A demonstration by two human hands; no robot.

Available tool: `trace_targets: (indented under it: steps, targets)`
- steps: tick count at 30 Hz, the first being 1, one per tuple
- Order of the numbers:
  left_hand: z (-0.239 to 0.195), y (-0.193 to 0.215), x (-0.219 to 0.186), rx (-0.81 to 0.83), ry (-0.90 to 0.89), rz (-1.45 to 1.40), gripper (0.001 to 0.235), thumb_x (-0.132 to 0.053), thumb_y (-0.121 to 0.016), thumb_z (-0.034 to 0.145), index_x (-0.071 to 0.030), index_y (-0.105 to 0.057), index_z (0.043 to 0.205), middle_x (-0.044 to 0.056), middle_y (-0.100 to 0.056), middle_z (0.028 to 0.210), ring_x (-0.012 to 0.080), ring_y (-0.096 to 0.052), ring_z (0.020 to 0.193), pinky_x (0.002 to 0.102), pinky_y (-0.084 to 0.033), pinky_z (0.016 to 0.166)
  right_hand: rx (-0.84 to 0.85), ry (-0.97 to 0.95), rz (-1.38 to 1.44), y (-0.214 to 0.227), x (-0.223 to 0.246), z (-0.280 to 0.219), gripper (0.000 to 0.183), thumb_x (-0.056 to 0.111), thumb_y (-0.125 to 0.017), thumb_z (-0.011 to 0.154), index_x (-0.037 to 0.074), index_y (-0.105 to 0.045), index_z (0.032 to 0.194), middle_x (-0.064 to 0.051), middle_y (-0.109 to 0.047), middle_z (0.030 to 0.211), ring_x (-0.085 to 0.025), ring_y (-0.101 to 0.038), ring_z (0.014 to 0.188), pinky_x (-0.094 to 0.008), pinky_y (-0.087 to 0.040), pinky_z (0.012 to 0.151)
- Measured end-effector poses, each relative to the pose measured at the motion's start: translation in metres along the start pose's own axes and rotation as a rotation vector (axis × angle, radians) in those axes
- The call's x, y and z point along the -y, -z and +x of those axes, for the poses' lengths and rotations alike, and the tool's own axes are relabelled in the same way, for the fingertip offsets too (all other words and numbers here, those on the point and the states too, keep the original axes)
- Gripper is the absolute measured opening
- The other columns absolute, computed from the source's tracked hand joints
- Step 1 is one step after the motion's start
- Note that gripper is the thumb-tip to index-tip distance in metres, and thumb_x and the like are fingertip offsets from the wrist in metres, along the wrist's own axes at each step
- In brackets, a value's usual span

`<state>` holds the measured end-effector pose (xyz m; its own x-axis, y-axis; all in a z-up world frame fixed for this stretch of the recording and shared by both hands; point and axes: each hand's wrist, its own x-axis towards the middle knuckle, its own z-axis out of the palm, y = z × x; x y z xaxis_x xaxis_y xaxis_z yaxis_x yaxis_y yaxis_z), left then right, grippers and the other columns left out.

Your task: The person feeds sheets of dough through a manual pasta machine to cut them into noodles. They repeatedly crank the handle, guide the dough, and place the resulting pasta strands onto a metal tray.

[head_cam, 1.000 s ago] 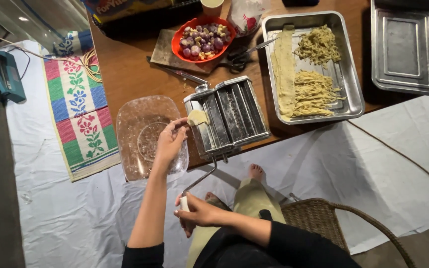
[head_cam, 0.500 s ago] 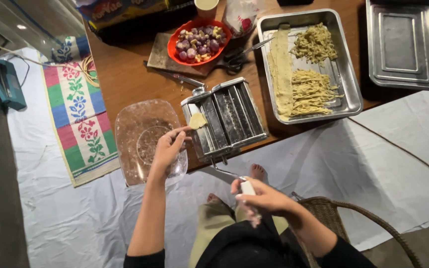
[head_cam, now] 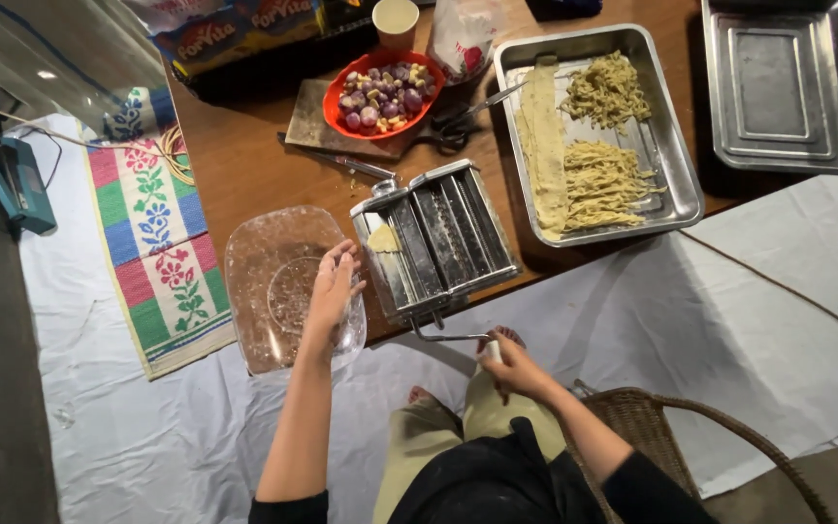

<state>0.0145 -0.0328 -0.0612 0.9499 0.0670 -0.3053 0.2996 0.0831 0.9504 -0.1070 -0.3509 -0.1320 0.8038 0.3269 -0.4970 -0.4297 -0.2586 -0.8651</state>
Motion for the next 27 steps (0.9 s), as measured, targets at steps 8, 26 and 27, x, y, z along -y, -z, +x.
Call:
trace_targets:
  steps: [8, 26, 27]
  targets:
    - [0.023, 0.003, 0.026, 0.043, 0.227, -0.260, 0.062, -0.054, -0.032, 0.108, -0.024, -0.023, 0.161, 0.018, -0.024, 0.168, 0.0482, -0.011, 0.154, 0.070, -0.009, 0.119, -0.091, -0.187, -0.187, -0.081, -0.084, 0.070, 0.040, 0.032, -0.065, 0.095, 0.017, -0.055, 0.130, -0.012, -0.072, 0.080, -0.026, -0.075, 0.060, -0.034, -0.064, 0.048]
    - [0.036, -0.006, -0.012, 0.163, 0.509, -0.298, 0.103, -0.080, -0.026, 0.080, -0.027, 0.006, 0.162, 0.012, 0.018, 0.166, 0.0328, 0.015, 0.154, 0.056, 0.003, 0.123, 0.699, -0.138, 0.431, -0.166, 0.086, -0.001, 0.026, 0.017, -0.051, 0.112, 0.009, -0.029, 0.123, -0.019, -0.060, 0.084, -0.027, -0.066, 0.063, -0.037, -0.059, 0.060]
    - [0.031, -0.009, -0.018, 0.162, 0.510, -0.298, 0.103, -0.080, -0.026, 0.080, -0.027, 0.006, 0.162, 0.012, 0.018, 0.166, 0.0328, 0.015, 0.154, 0.056, 0.003, 0.123, 0.699, -0.139, 0.432, -0.162, 0.091, -0.007, 0.026, 0.017, -0.051, 0.112, 0.009, -0.029, 0.123, -0.019, -0.060, 0.084, -0.027, -0.066, 0.063, -0.037, -0.059, 0.060]
